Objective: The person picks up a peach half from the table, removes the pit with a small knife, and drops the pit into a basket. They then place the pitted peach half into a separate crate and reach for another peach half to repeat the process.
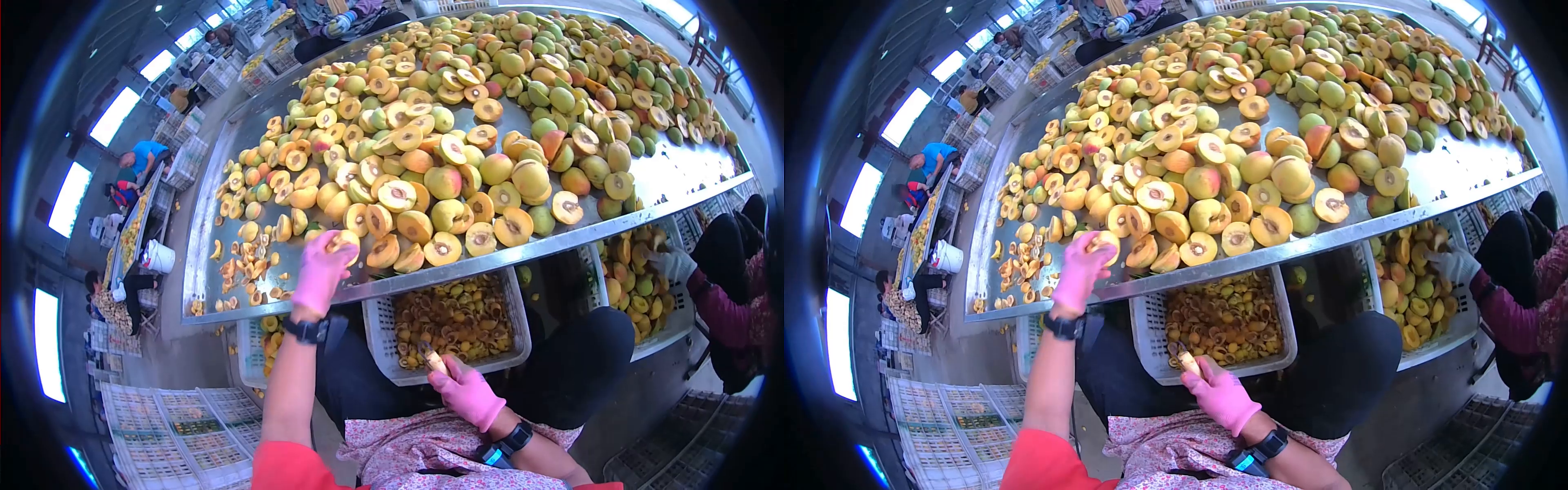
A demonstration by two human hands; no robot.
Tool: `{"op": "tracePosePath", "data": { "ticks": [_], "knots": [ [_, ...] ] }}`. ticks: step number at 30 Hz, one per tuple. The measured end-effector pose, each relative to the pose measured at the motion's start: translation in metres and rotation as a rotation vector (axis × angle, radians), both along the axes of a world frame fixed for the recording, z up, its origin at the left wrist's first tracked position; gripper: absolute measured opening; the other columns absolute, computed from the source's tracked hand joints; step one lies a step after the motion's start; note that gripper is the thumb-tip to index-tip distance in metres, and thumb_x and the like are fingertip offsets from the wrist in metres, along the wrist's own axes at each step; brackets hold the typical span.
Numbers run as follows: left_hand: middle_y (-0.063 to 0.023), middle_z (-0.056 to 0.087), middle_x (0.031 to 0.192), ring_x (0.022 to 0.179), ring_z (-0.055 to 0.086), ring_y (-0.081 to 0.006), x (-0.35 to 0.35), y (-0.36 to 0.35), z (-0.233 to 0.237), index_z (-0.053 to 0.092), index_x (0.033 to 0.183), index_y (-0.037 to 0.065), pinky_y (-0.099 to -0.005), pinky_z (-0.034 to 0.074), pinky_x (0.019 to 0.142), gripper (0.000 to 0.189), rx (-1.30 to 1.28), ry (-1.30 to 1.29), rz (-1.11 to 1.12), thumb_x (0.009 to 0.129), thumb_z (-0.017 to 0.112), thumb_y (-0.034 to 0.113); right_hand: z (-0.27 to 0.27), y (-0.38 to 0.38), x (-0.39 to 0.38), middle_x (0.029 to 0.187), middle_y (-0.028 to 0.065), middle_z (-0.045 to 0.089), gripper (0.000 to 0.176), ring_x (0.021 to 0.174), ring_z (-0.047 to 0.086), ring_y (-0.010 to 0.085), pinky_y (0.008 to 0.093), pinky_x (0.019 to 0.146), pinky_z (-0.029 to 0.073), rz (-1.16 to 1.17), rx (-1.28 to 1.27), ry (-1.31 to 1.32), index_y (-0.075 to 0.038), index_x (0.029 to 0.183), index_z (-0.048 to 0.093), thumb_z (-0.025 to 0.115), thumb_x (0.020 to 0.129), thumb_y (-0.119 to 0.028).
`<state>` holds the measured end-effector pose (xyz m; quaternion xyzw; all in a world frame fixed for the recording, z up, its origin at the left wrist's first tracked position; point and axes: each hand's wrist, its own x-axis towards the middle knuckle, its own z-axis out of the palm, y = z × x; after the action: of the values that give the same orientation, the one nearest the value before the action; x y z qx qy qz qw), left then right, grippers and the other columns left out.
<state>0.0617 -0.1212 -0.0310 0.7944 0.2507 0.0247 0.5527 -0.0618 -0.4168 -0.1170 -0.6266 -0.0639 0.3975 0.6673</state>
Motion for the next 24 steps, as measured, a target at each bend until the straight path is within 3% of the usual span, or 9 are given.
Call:
{"op": "tracePosePath", "data": {
  "ticks": [1, 2, 5, 6, 8, 10, 14, 17, 24],
  "knots": [
    [-0.0095, 0.064, 0.106, 0.091, 0.067, -0.0175, -0.015, -0.003, 0.009, 0.053, 0.125, 0.002, -0.0315, 0.06, 0.073, 0.047, -0.177, -0.107, -0.02, 0.085, 0.077, 0.011, 0.016, -0.002, 0.002, 0.089, 0.0157, 0.062, 0.038, 0.077, 0.064, 0.033, 0.0439, 0.069, 0.051, -0.005, -0.116, -0.245, -0.005, 0.119, 0.054, 0.057, 0.1, -0.038],
    [-0.0102, 0.063, 0.109, 0.094, 0.067, -0.0193, -0.031, -0.007, 0.018, 0.053, 0.124, 0.003, -0.0334, 0.061, 0.075, 0.043, -0.355, -0.212, -0.037, 0.088, 0.075, 0.011, 0.024, -0.001, 0.001, 0.091, 0.0178, 0.063, 0.038, 0.08, 0.064, 0.0362, 0.0455, 0.07, 0.051, -0.027, -0.155, -0.311, -0.006, 0.121, 0.053, 0.057, 0.1, -0.038],
    [-0.013, 0.062, 0.124, 0.103, 0.068, -0.0322, -0.08, -0.036, 0.025, 0.054, 0.118, 0.01, -0.0409, 0.062, 0.082, 0.025, -0.897, -0.144, -0.065, 0.096, 0.066, 0.011, 0.043, 0.004, -0.001, 0.099, 0.023, 0.066, 0.039, 0.089, 0.066, 0.0448, 0.0517, 0.071, 0.051, -0.058, -0.205, -0.485, -0.008, 0.125, 0.049, 0.056, 0.101, -0.039],
    [-0.0133, 0.063, 0.121, 0.096, 0.069, -0.0303, -0.091, -0.046, 0.016, 0.056, 0.113, 0.012, -0.0403, 0.061, 0.078, 0.021, -0.923, -0.145, -0.078, 0.1, 0.064, 0.025, 0.051, 0.006, -0.002, 0.098, 0.0226, 0.066, 0.039, 0.088, 0.066, 0.0449, 0.0513, 0.07, 0.051, -0.048, -0.186, -0.508, -0.008, 0.125, 0.049, 0.056, 0.101, -0.038],
    [-0.013, 0.065, 0.118, 0.089, 0.069, -0.0287, -0.108, -0.073, 0.004, 0.057, 0.106, 0.012, -0.04, 0.059, 0.07, 0.029, -1.047, -0.186, 0.026, 0.102, 0.058, 0.041, 0.06, 0.012, -0.006, 0.096, 0.0219, 0.066, 0.038, 0.084, 0.066, 0.0449, 0.0507, 0.067, 0.052, -0.025, -0.155, -0.553, -0.008, 0.125, 0.049, 0.057, 0.101, -0.036],
    [-0.0126, 0.064, 0.117, 0.085, 0.069, -0.0268, -0.121, -0.094, -0.008, 0.053, 0.11, 0.008, -0.0368, 0.056, 0.067, 0.041, -0.953, -0.158, 0.105, 0.103, 0.053, 0.048, 0.06, 0.018, -0.012, 0.093, 0.0223, 0.066, 0.035, 0.083, 0.066, 0.0449, 0.0496, 0.066, 0.052, -0.04, -0.166, -0.594, -0.007, 0.122, 0.049, 0.059, 0.1, -0.033],
    [-0.0149, 0.069, 0.095, 0.084, 0.069, -0.027, -0.133, -0.128, -0.007, 0.06, 0.117, 0.004, -0.0374, 0.059, 0.076, 0.045, -0.95, -0.137, 0.234, 0.103, 0.055, 0.046, 0.058, 0.02, -0.017, 0.091, 0.0225, 0.064, 0.03, 0.083, 0.064, 0.0448, 0.0486, 0.067, 0.051, -0.019, -0.256, -0.613, -0.005, 0.115, 0.05, 0.062, 0.099, -0.027],
    [-0.0147, 0.068, 0.103, 0.088, 0.069, -0.0263, -0.139, -0.135, -0.007, 0.059, 0.117, 0.004, -0.0377, 0.059, 0.079, 0.043, -1.017, -0.122, 0.27, 0.103, 0.054, 0.044, 0.055, 0.019, -0.017, 0.091, 0.0229, 0.064, 0.029, 0.081, 0.063, 0.0451, 0.0496, 0.065, 0.05, -0.023, -0.297, -0.638, -0.005, 0.112, 0.05, 0.061, 0.099, -0.028],
    [-0.0129, 0.065, 0.114, 0.095, 0.068, -0.0225, -0.138, -0.151, -0.005, 0.058, 0.112, 0.002, -0.0376, 0.06, 0.08, 0.039, -0.813, -0.266, 0.223, 0.108, 0.044, 0.039, 0.054, 0.017, -0.014, 0.088, 0.0241, 0.066, 0.036, 0.077, 0.065, 0.0456, 0.0532, 0.063, 0.05, 0.057, -0.396, -0.621, -0.005, 0.113, 0.047, 0.055, 0.101, -0.038]
  ]
}}
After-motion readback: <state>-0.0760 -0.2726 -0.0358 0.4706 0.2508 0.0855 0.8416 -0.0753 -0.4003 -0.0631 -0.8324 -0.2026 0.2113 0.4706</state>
